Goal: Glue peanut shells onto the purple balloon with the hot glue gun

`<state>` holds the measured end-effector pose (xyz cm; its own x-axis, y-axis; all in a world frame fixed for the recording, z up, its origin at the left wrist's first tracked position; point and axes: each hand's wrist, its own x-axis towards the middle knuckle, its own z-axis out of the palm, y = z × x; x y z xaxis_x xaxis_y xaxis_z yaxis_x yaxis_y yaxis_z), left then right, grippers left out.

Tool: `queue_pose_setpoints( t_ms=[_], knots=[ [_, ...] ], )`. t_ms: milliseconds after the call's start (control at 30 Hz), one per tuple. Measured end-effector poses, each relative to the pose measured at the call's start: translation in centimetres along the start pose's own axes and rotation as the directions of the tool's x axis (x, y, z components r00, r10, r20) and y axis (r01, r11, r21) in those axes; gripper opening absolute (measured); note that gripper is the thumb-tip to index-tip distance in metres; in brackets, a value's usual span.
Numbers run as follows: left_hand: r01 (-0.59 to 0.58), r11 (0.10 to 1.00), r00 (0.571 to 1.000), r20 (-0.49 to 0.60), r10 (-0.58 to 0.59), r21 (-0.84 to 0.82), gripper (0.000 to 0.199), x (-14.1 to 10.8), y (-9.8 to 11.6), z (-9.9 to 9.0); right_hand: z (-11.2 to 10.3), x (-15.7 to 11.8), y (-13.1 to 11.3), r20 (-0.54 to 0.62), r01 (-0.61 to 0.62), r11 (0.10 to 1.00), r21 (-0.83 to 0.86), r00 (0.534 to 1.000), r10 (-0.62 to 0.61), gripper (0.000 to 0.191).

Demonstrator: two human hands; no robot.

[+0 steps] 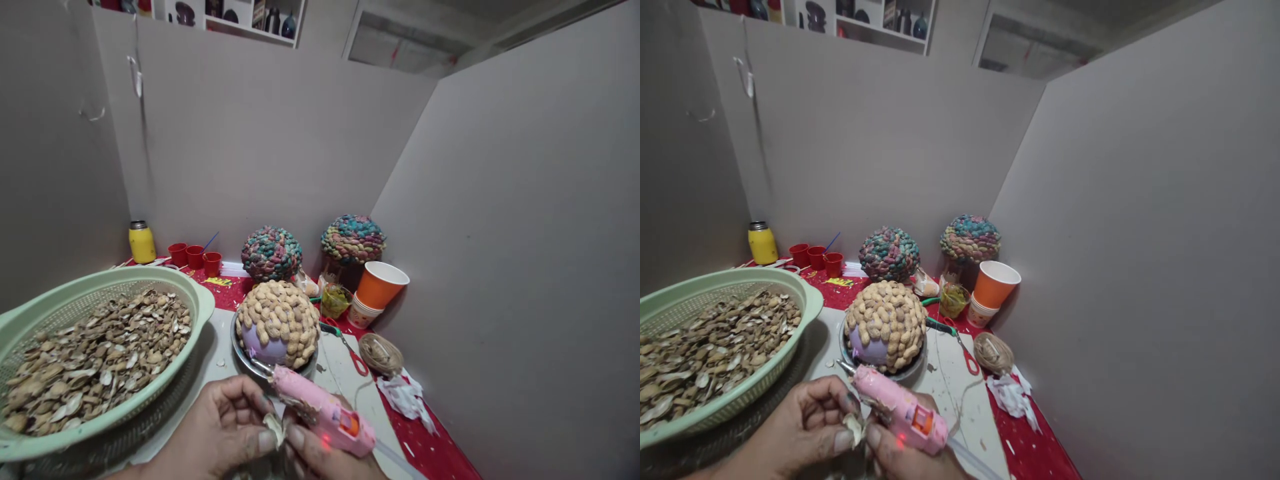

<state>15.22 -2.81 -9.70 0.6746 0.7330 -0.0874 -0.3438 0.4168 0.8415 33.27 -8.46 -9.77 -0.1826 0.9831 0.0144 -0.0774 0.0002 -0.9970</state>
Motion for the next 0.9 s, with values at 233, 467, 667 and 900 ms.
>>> queue_pose_setpoints(
  t_ms=[233,467,667,900],
  knots=[
    [0.005,0.999,1.0,-0.002,-0.005,-0.046,0.029,0.1,1.9,0.0,-1.4,0.2,0.6,-0.192,0.077,0.99,0.116,0.98,-0.054,0.051],
    [0.001,1.0,0.999,-0.044,-0.001,-0.006,0.027,0.6,2.8,-0.4,-2.3,-0.5,-2.2,-0.181,-0.046,0.999,-0.015,0.983,0.043,0.055],
    [0.021,0.999,0.998,-0.056,-0.022,-0.028,0.027,0.6,3.0,-0.6,-3.7,-2.7,-1.8,-0.04,-0.035,0.976,-0.213,0.999,0.028,0.056],
    [0.123,0.991,0.99,-0.056,-0.126,-0.057,0.025,0.9,2.1,-1.1,-3.0,-3.3,0.7,-0.088,0.098,0.97,-0.221,0.989,-0.12,0.06]
  ],
)
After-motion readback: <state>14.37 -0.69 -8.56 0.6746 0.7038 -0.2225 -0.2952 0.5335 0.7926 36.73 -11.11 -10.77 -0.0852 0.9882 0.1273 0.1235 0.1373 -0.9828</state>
